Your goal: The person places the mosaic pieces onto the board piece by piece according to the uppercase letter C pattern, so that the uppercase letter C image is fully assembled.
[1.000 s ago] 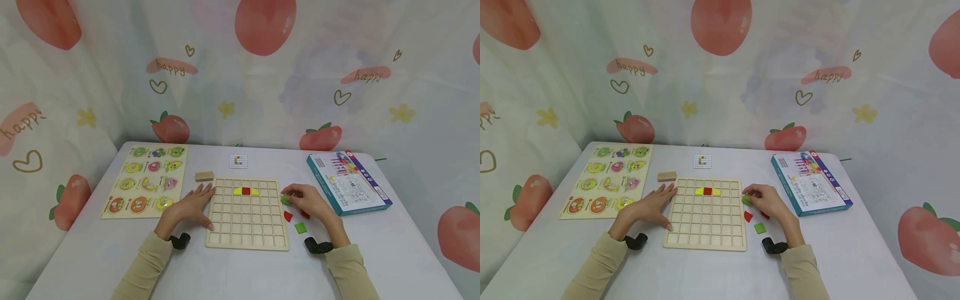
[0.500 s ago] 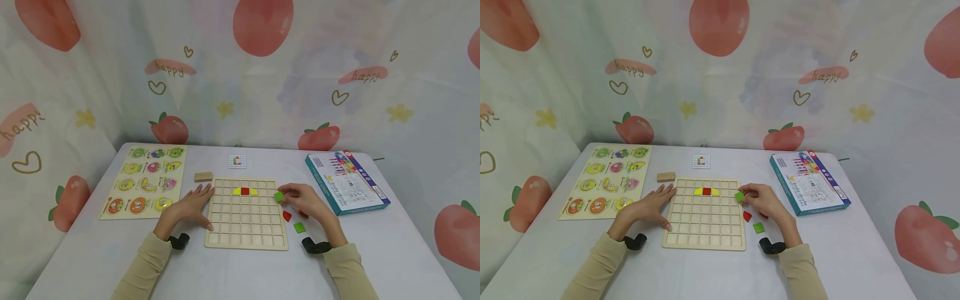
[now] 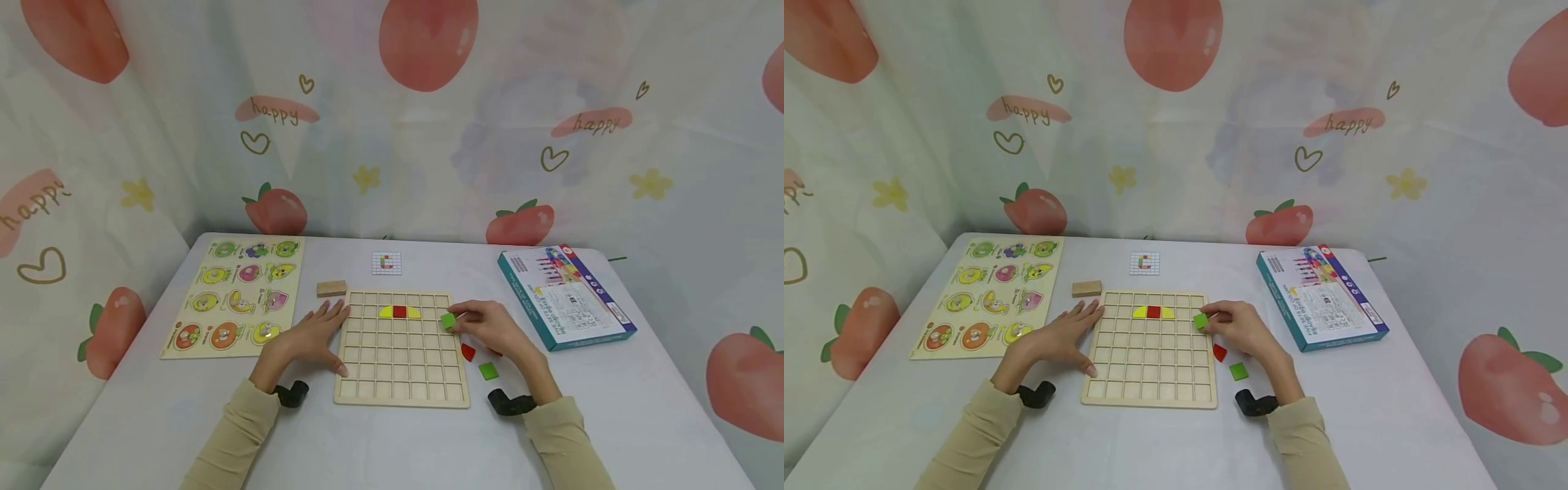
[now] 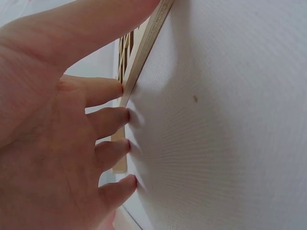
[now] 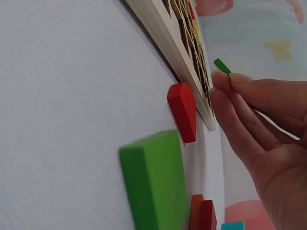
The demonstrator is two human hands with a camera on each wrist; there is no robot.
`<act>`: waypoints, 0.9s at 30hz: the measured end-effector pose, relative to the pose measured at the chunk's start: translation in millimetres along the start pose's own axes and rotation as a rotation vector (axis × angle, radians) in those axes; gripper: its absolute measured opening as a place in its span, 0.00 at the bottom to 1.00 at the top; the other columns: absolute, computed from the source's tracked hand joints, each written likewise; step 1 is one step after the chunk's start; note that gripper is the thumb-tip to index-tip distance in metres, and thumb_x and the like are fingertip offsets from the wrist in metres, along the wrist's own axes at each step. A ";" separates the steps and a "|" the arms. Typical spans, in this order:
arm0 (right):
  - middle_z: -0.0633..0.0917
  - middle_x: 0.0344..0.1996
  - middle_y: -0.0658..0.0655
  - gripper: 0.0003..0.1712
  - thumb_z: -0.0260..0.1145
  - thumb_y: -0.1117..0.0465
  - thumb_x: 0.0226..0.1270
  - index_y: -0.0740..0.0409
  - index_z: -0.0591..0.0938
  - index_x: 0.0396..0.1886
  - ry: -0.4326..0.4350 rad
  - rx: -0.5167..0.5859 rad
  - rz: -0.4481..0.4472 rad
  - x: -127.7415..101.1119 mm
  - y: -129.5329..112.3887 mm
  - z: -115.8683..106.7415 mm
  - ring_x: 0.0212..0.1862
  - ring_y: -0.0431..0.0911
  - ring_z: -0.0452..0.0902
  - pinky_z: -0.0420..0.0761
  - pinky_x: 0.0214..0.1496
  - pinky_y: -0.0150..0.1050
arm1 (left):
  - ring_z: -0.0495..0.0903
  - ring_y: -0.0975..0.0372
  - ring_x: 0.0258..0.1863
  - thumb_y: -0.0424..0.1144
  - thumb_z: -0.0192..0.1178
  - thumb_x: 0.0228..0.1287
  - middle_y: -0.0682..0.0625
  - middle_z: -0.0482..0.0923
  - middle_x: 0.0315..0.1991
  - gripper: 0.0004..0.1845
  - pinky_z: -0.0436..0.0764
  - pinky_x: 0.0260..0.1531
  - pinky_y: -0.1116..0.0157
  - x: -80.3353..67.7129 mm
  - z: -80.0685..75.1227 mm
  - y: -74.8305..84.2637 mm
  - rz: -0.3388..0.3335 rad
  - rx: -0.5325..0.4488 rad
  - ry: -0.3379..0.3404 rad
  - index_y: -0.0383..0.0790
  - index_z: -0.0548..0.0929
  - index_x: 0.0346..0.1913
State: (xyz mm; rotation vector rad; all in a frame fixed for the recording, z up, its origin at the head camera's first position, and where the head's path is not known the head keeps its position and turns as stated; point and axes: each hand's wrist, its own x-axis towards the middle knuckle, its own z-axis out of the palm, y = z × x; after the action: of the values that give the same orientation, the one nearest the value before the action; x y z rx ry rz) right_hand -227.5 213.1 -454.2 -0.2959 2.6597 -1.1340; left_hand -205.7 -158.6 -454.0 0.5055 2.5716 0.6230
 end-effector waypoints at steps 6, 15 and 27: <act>0.90 0.47 0.56 0.23 0.73 0.60 0.67 0.57 0.85 0.61 0.012 -0.004 -0.027 2.1 -2.4 2.3 0.44 0.46 0.84 0.82 0.52 0.41 | 0.34 0.46 0.84 0.54 0.81 0.48 0.43 0.39 0.85 0.66 0.40 0.82 0.43 0.8 -0.4 -0.5 -0.003 0.004 -0.005 0.38 0.50 0.83; 0.89 0.48 0.56 0.20 0.73 0.61 0.68 0.57 0.86 0.58 0.075 -0.036 -0.092 1.7 -9.9 5.8 0.49 0.50 0.84 0.86 0.57 0.47 | 0.34 0.45 0.84 0.53 0.81 0.48 0.42 0.39 0.85 0.66 0.39 0.81 0.42 -0.3 -1.2 -0.1 -0.001 -0.022 -0.009 0.37 0.50 0.83; 0.88 0.46 0.54 0.17 0.73 0.60 0.67 0.56 0.87 0.55 0.051 -0.041 -0.141 15.0 -27.6 22.1 0.47 0.48 0.81 0.84 0.55 0.44 | 0.34 0.46 0.84 0.54 0.81 0.48 0.43 0.39 0.85 0.66 0.40 0.81 0.42 -0.7 -0.7 -0.5 0.003 -0.011 -0.009 0.38 0.49 0.83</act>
State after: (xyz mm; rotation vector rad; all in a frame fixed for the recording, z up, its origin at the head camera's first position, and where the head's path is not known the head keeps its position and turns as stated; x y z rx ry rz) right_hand -232.8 175.2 -450.9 -0.4745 2.7468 -1.1435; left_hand -205.7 -159.6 -453.4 0.5078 2.5583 0.6343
